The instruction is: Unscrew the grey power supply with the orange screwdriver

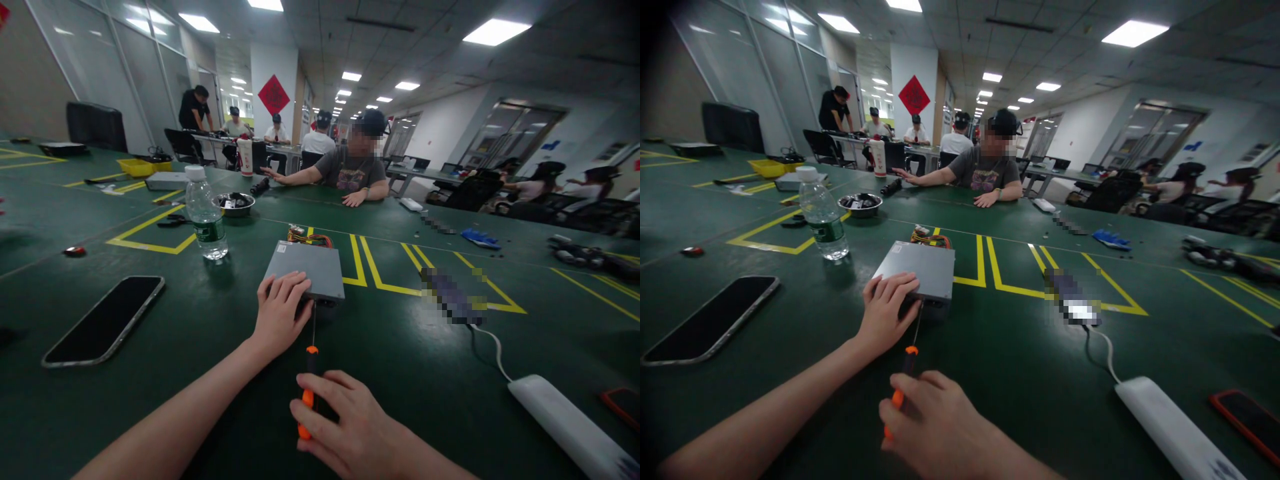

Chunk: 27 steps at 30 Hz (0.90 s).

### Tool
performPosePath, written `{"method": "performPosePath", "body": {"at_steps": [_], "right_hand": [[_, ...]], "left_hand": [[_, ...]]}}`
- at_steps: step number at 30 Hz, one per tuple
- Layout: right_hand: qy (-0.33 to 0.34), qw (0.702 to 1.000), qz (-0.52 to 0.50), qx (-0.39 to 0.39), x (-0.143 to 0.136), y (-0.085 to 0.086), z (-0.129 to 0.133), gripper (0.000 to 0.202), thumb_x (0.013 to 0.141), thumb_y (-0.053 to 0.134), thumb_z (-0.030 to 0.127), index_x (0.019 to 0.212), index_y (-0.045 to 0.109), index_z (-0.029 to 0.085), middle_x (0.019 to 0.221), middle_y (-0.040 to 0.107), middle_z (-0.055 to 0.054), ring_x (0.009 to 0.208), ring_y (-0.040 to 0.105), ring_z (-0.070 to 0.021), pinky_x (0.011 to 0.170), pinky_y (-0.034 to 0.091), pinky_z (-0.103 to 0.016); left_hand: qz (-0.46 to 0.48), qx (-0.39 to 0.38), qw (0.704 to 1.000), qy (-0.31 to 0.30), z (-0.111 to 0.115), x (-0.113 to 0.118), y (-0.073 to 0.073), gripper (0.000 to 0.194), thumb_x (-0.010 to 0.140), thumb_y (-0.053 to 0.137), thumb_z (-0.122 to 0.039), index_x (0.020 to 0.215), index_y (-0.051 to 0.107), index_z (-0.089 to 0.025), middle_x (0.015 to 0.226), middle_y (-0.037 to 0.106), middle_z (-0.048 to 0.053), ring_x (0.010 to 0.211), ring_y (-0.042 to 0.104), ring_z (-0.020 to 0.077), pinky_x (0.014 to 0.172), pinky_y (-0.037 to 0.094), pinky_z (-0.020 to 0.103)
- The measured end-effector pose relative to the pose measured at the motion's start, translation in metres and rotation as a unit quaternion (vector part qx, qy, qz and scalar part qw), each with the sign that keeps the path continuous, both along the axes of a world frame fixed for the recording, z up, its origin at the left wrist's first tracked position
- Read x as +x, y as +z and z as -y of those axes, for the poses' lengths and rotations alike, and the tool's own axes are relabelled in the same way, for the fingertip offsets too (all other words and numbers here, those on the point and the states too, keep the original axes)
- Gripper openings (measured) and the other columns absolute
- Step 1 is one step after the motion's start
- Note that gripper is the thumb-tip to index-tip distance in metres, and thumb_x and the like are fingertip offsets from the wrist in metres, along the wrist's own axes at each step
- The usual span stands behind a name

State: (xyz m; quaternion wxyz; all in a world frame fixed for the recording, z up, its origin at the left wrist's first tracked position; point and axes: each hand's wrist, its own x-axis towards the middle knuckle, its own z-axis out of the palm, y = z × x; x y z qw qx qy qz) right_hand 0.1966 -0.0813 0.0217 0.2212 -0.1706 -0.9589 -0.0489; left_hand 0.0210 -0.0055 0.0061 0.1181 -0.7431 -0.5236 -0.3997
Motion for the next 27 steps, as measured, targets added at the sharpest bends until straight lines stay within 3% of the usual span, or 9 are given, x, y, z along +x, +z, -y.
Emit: {"method": "performPosePath", "body": {"at_steps": [5,10,12,16,20,25,27], "right_hand": [[0.023,0.998,-0.056,0.010,0.003,-0.007,-0.001,0.022,0.090,0.047,0.035,0.093,0.055,0.014,0.107,0.063,-0.012,0.081,0.063,-0.0143,0.076,0.049,-0.026],[0.019,1.000,-0.007,-0.012,-0.001,0.005,-0.001,0.028,0.091,0.044,0.033,0.112,0.051,0.016,0.112,0.061,-0.012,0.096,0.060,-0.0167,0.077,0.050,-0.027],[0.024,1.000,-0.007,-0.012,-0.002,0.005,-0.002,0.027,0.092,0.042,0.030,0.114,0.051,0.018,0.111,0.061,-0.011,0.093,0.061,-0.0170,0.076,0.050,-0.029],[0.042,0.997,-0.057,0.013,-0.001,-0.005,-0.003,0.017,0.089,0.047,0.023,0.099,0.056,0.014,0.109,0.062,-0.014,0.077,0.063,-0.0159,0.072,0.051,-0.030],[0.031,0.995,-0.092,0.017,-0.001,-0.008,-0.003,0.016,0.089,0.047,0.025,0.086,0.056,0.012,0.102,0.064,-0.014,0.078,0.063,-0.0157,0.074,0.051,-0.029],[0.023,0.999,-0.030,0.001,-0.003,0.005,-0.001,0.032,0.095,0.032,0.033,0.110,0.053,0.014,0.106,0.063,-0.013,0.093,0.061,-0.0170,0.077,0.050,-0.029],[0.025,1.000,-0.018,-0.003,-0.003,0.007,-0.001,0.031,0.095,0.033,0.032,0.113,0.052,0.016,0.108,0.062,-0.012,0.090,0.061,-0.0168,0.077,0.050,-0.030]], "left_hand": [[-0.001,-0.002,1.000,0.000,0.000,0.000,0.001,0.027,0.084,0.049,-0.027,0.111,0.051,-0.025,0.120,0.057,0.004,0.115,0.048,0.0213,0.101,0.023,0.045],[-0.004,-0.003,1.000,0.002,0.000,0.000,0.000,0.027,0.085,0.048,-0.028,0.111,0.051,-0.025,0.121,0.057,0.004,0.116,0.047,0.0212,0.101,0.022,0.044],[-0.004,-0.004,1.000,0.004,0.000,0.000,0.000,0.027,0.085,0.048,-0.028,0.111,0.050,-0.025,0.121,0.057,0.004,0.116,0.047,0.0209,0.101,0.022,0.044],[-0.005,-0.008,1.000,0.003,0.001,-0.001,0.001,0.026,0.085,0.048,-0.028,0.111,0.050,-0.025,0.121,0.057,0.004,0.117,0.046,0.0209,0.102,0.022,0.044],[-0.007,-0.009,1.000,0.004,0.001,0.000,0.001,0.026,0.085,0.047,-0.028,0.111,0.050,-0.025,0.121,0.057,0.004,0.117,0.046,0.0206,0.102,0.021,0.043],[-0.010,-0.010,1.000,0.011,0.001,0.000,0.000,0.026,0.085,0.048,-0.029,0.111,0.050,-0.025,0.121,0.057,0.003,0.116,0.047,0.0202,0.102,0.021,0.043],[-0.009,-0.010,1.000,0.010,0.001,0.000,0.000,0.026,0.085,0.048,-0.029,0.111,0.050,-0.025,0.121,0.057,0.003,0.116,0.047,0.0201,0.102,0.021,0.043]]}}
